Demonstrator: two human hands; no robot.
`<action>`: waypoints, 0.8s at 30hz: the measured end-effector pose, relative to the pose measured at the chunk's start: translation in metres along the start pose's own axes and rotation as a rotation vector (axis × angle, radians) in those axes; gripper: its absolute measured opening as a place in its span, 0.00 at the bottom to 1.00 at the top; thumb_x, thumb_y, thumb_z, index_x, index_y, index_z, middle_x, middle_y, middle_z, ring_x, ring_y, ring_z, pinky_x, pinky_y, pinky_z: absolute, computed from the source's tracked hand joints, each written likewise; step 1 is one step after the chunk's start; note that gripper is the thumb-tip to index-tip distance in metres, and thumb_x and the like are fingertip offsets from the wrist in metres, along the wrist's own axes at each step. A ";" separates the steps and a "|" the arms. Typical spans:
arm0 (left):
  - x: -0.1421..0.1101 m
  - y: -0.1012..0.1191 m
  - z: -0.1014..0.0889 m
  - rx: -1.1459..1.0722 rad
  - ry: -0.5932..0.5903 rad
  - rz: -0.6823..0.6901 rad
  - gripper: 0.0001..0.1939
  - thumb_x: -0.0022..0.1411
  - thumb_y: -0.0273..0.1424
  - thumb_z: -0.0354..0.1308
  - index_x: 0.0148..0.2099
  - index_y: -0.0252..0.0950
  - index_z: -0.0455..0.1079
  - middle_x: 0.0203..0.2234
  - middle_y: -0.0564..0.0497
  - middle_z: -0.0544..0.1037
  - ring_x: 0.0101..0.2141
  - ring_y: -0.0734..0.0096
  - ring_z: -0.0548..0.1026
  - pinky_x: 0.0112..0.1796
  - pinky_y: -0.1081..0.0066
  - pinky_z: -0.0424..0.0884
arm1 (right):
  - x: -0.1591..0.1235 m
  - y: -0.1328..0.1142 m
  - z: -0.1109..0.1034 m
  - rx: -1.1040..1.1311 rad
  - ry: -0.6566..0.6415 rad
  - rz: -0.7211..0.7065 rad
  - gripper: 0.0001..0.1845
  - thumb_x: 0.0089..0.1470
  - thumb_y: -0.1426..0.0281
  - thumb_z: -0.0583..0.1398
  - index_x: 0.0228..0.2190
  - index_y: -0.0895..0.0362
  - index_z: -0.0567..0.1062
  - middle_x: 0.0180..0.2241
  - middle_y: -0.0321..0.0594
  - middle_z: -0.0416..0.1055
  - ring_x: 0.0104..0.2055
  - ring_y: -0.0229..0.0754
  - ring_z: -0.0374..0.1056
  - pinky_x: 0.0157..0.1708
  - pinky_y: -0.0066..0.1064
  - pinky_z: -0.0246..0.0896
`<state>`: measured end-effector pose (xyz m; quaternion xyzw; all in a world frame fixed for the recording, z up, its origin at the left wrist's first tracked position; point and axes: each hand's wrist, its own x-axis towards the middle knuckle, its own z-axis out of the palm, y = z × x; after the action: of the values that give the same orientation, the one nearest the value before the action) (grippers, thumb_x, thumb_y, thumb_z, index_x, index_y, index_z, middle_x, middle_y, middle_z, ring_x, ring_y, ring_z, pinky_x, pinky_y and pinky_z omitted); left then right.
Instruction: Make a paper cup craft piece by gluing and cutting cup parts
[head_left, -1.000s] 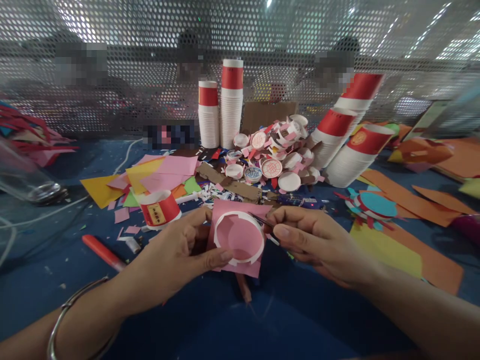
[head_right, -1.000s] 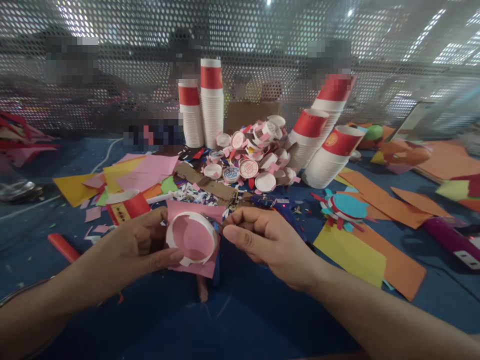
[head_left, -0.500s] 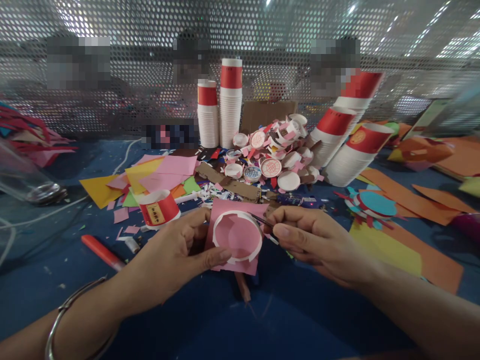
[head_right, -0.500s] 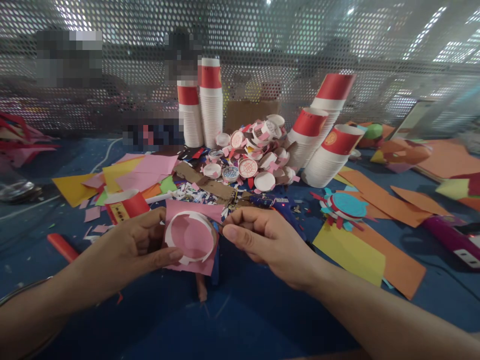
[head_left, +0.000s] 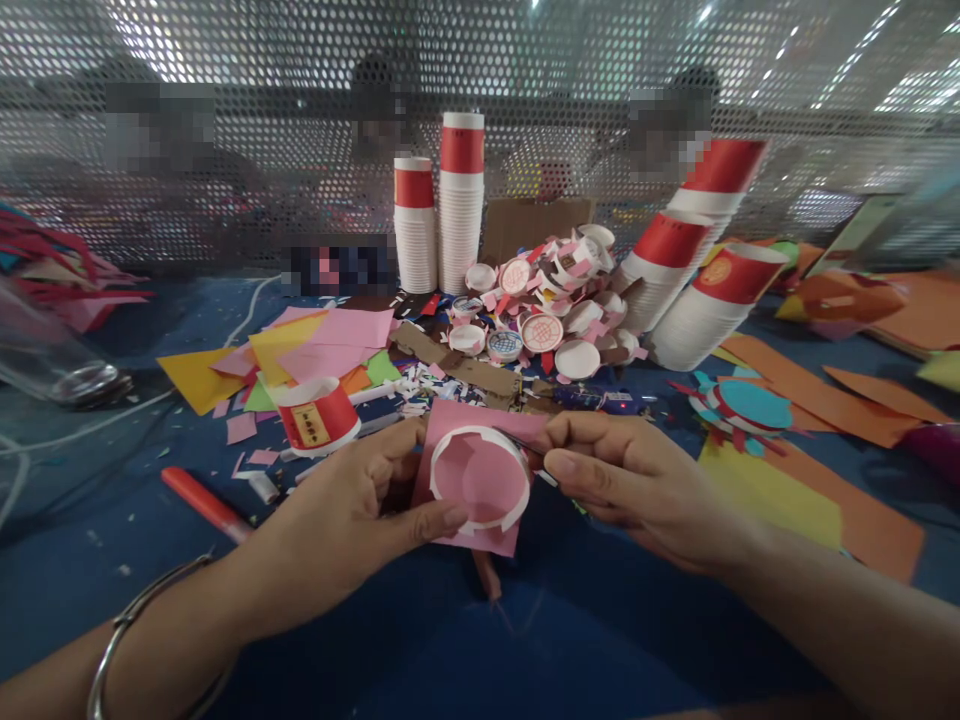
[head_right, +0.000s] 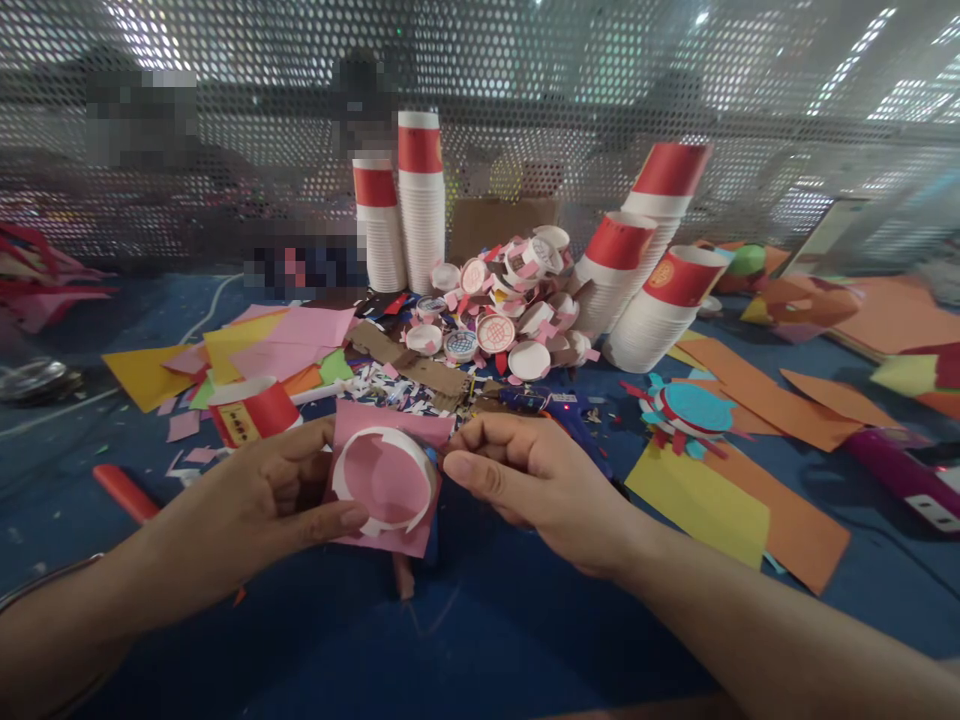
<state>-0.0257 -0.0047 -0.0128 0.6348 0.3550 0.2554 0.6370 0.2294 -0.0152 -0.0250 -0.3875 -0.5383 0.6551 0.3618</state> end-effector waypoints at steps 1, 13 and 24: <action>0.000 0.000 -0.001 0.024 0.021 -0.005 0.15 0.67 0.36 0.66 0.52 0.42 0.69 0.40 0.52 0.85 0.39 0.69 0.85 0.41 0.71 0.80 | 0.000 0.001 0.000 -0.002 0.000 -0.005 0.20 0.60 0.55 0.67 0.33 0.58 0.70 0.22 0.26 0.53 0.20 0.26 0.41 0.16 0.23 0.31; -0.003 -0.001 -0.008 0.226 0.192 0.038 0.14 0.65 0.41 0.67 0.45 0.39 0.69 0.32 0.55 0.79 0.33 0.74 0.77 0.34 0.75 0.76 | 0.000 0.001 -0.003 0.043 0.008 -0.019 0.20 0.61 0.55 0.66 0.32 0.57 0.68 0.23 0.25 0.52 0.20 0.27 0.39 0.17 0.23 0.31; -0.001 0.002 -0.008 0.282 0.224 0.056 0.13 0.65 0.40 0.67 0.45 0.39 0.73 0.35 0.53 0.80 0.35 0.71 0.78 0.36 0.74 0.77 | -0.002 -0.002 -0.002 0.026 0.038 0.003 0.23 0.57 0.53 0.69 0.30 0.57 0.68 0.22 0.25 0.52 0.20 0.27 0.40 0.17 0.24 0.30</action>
<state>-0.0324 -0.0008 -0.0103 0.6948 0.4383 0.2899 0.4910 0.2325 -0.0155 -0.0233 -0.3962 -0.5222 0.6549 0.3760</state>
